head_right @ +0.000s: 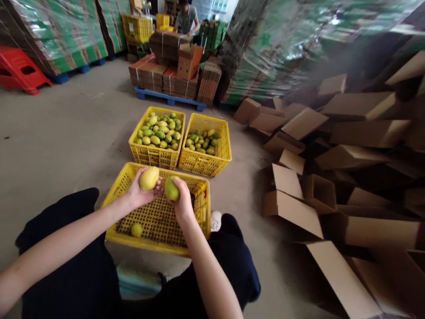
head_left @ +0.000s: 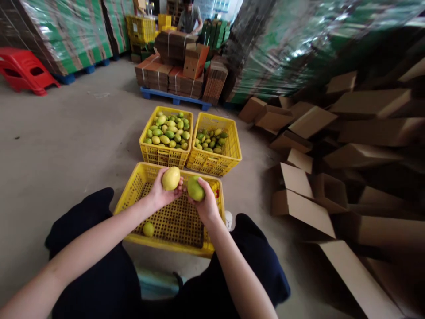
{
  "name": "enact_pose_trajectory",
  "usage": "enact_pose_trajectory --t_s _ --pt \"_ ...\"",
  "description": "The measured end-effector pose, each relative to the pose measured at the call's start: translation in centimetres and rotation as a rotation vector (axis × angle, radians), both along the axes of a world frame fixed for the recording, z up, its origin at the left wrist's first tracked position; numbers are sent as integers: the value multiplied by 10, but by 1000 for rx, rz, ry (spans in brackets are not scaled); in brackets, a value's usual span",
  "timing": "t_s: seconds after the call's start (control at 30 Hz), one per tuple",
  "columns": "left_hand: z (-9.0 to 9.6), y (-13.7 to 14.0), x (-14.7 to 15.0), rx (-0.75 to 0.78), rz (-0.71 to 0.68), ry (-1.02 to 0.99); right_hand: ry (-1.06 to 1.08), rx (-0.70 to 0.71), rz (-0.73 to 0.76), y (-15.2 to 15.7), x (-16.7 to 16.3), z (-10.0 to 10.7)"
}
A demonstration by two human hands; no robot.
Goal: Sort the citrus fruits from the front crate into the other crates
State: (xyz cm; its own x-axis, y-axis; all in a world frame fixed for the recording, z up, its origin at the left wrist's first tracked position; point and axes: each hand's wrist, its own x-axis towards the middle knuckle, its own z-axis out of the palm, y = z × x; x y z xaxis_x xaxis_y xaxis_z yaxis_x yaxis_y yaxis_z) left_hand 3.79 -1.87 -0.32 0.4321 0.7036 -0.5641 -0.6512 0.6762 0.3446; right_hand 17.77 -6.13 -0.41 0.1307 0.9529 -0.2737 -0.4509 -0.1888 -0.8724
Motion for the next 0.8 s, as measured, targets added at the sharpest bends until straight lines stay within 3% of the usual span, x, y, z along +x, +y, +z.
enact_pose_trajectory --t_s 0.1,0.33,0.5,0.7,0.8 --pt "0 7 -1 -38 26 -65 188 -130 -19 7 -1 1" --pt "12 24 2 88 100 -19 372 -81 30 33 10 4" --pt "21 23 -6 169 99 -44 349 -88 -48 33 17 3" --pt "18 17 -13 267 -42 49 226 59 86 21 12 10" --pt "17 16 -18 355 -24 141 120 99 67 16 11 12"
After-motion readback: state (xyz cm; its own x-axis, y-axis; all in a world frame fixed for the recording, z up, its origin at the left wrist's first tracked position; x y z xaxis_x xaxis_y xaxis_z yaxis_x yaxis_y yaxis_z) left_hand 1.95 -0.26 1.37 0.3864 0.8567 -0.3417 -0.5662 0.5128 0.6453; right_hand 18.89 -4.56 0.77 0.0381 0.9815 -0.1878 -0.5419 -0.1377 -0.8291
